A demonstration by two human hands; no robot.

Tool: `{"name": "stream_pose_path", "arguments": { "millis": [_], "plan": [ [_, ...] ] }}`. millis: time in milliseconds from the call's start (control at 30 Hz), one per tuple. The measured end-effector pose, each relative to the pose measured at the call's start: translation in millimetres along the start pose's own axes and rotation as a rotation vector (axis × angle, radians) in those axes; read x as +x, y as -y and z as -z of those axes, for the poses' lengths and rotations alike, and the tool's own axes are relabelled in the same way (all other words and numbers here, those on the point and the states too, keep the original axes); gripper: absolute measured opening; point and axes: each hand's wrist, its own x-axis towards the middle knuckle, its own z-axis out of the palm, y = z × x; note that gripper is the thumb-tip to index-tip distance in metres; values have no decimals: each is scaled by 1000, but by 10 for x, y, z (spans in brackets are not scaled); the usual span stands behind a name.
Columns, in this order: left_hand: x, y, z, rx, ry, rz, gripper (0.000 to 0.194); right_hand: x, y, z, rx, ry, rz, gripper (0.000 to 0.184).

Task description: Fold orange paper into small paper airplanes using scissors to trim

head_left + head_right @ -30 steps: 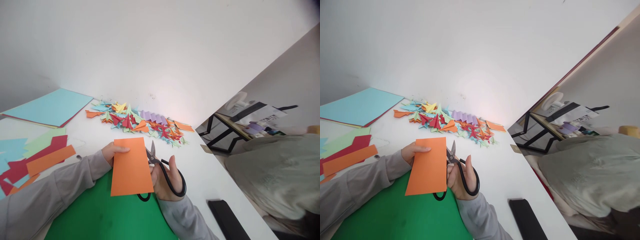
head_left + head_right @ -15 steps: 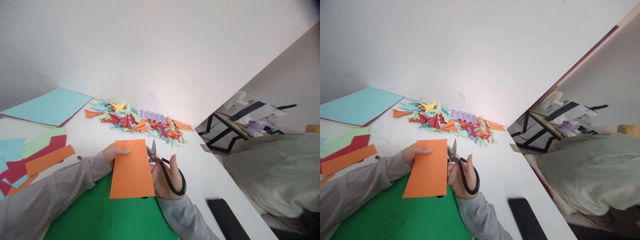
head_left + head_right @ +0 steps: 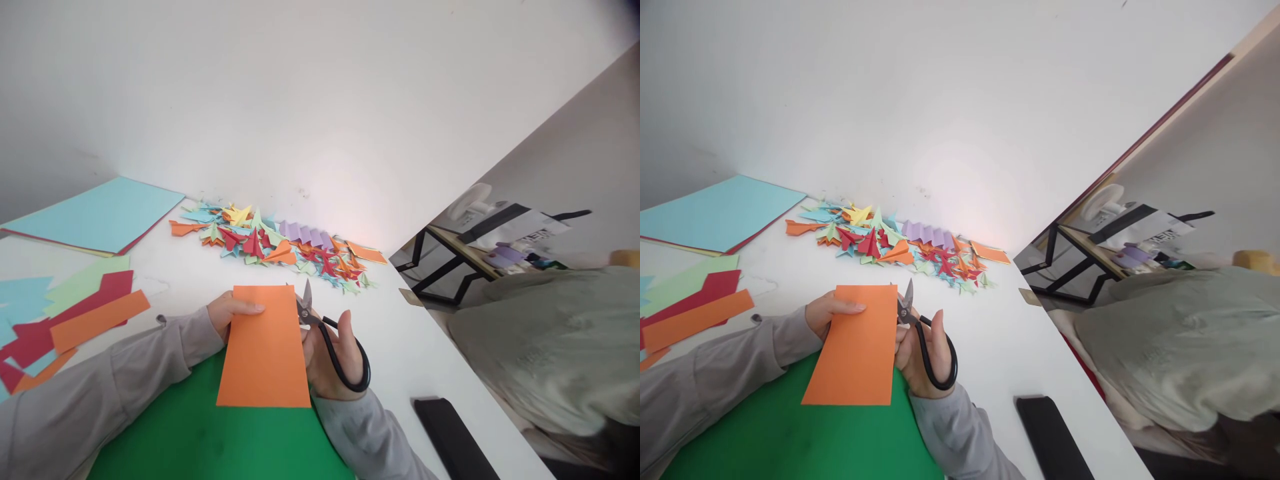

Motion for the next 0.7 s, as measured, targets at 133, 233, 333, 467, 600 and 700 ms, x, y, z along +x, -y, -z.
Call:
{"name": "stream_pose_path", "arguments": {
  "millis": [133, 233, 333, 467, 600, 700],
  "plan": [
    [-6, -3, -8, -9, 3, 3, 33, 25, -46, 34, 7, -1, 29, 73],
    [-6, 7, -17, 14, 18, 12, 36, 32, -65, 27, 15, -5, 34, 71],
    [-7, 12, -25, 29, 20, 12, 38, 29, -51, 19, 5, -4, 15, 71],
    [-7, 11, -28, 17, 16, -7, 40, 20, -20, 13, -25, -6, 17, 75],
    [-1, 11, -13, 25, 17, -6, 41, 10, -5, -6, -33, -13, 12, 76],
    [14, 26, 8, 35, 17, 1, 43, 7, -9, -16, -24, -12, 0, 75]
  ]
}}
